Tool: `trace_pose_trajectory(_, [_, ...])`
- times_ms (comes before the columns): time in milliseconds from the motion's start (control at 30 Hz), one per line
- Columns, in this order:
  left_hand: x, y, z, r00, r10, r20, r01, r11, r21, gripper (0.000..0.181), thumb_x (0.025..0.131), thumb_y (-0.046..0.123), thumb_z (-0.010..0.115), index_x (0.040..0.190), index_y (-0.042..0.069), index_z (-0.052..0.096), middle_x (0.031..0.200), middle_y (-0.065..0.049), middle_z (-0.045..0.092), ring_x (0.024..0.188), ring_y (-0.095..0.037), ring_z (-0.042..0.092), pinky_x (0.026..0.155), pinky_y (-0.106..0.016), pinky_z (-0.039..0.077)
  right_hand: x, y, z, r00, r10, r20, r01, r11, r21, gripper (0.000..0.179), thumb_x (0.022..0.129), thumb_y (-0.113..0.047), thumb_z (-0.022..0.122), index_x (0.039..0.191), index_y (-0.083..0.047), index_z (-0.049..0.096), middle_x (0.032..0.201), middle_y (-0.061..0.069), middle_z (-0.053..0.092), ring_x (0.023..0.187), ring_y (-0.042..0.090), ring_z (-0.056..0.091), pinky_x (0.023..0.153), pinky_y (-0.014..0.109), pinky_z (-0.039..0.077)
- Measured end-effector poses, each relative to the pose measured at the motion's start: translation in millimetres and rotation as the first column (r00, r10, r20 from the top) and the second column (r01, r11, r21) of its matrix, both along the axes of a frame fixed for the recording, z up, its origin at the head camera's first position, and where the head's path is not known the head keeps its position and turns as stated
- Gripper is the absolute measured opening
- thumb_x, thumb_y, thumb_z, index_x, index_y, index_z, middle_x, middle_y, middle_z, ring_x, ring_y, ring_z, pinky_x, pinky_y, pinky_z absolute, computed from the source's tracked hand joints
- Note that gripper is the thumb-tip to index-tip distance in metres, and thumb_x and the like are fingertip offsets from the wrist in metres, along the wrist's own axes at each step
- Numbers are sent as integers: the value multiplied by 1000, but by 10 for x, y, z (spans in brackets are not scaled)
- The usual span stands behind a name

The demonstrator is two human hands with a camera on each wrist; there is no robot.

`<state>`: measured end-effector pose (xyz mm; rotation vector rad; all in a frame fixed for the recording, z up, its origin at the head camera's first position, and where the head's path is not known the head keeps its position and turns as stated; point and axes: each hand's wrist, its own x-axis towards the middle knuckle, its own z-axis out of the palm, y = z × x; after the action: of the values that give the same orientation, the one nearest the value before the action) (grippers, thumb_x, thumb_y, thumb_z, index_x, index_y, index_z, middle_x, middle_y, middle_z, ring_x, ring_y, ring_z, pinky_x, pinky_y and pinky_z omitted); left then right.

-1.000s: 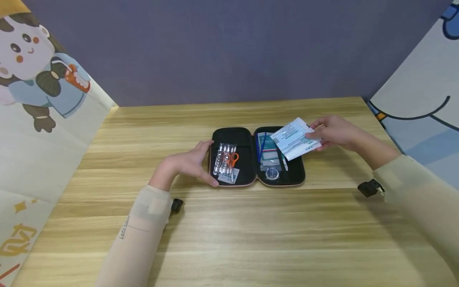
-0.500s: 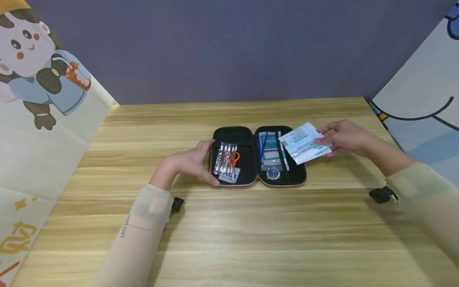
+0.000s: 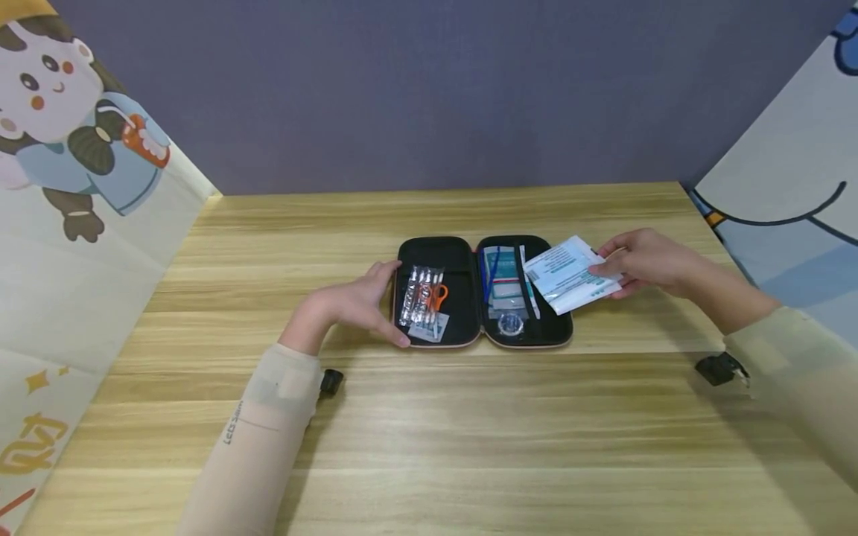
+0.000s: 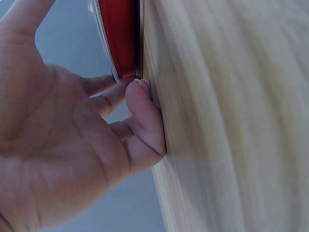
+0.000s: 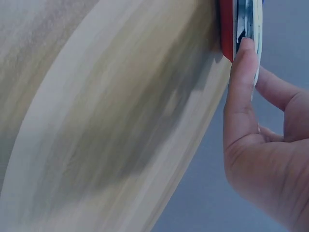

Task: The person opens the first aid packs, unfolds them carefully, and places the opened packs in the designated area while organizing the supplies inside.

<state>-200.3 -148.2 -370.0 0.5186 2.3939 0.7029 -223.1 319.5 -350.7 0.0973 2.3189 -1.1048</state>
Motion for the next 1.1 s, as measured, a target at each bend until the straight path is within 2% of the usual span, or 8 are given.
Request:
trace_pose_trajectory(367, [-3,9,-4,1000,-3,-7,3,1000,6,151,66,48,100,172,13,-3,180,-18,2,167,-39,9,134,-59,20,13,-200,-89,1000,16,-14,-16,999,-28,67,103,-26,72,149,11,40,103,9,74,82,13,74,74,34,68])
trace_pose_trajectory(600, [-1,8,-4,1000,-4,-9,4,1000,3,151,67,47,100,172,13,-3,180,-18,2,167,-39,9,134,-60,20,-22,-327,-138,999,20,-31,-22,998,-51,61,102,-23,72,144,11,43,107,14,72,82,14,75,74,34,68])
trace_pose_trajectory(800, [7,12,0,1000,-9,-15,9,1000,1,151,67,48,99,172,12,-3,179,-19,3,167,-39,10,134,-60,20,-45,-443,-178,999,-31,-21,28,993,-119,62,102,-19,73,147,10,41,108,13,68,81,14,75,78,34,68])
trace_pose_trajectory(1100, [11,14,1,1000,-12,-19,12,1000,-16,149,68,52,98,172,12,-2,180,-18,0,167,-39,8,134,-60,19,-13,-646,-219,989,-142,-52,133,981,-142,58,102,-12,71,147,12,43,115,20,61,77,12,74,79,32,68])
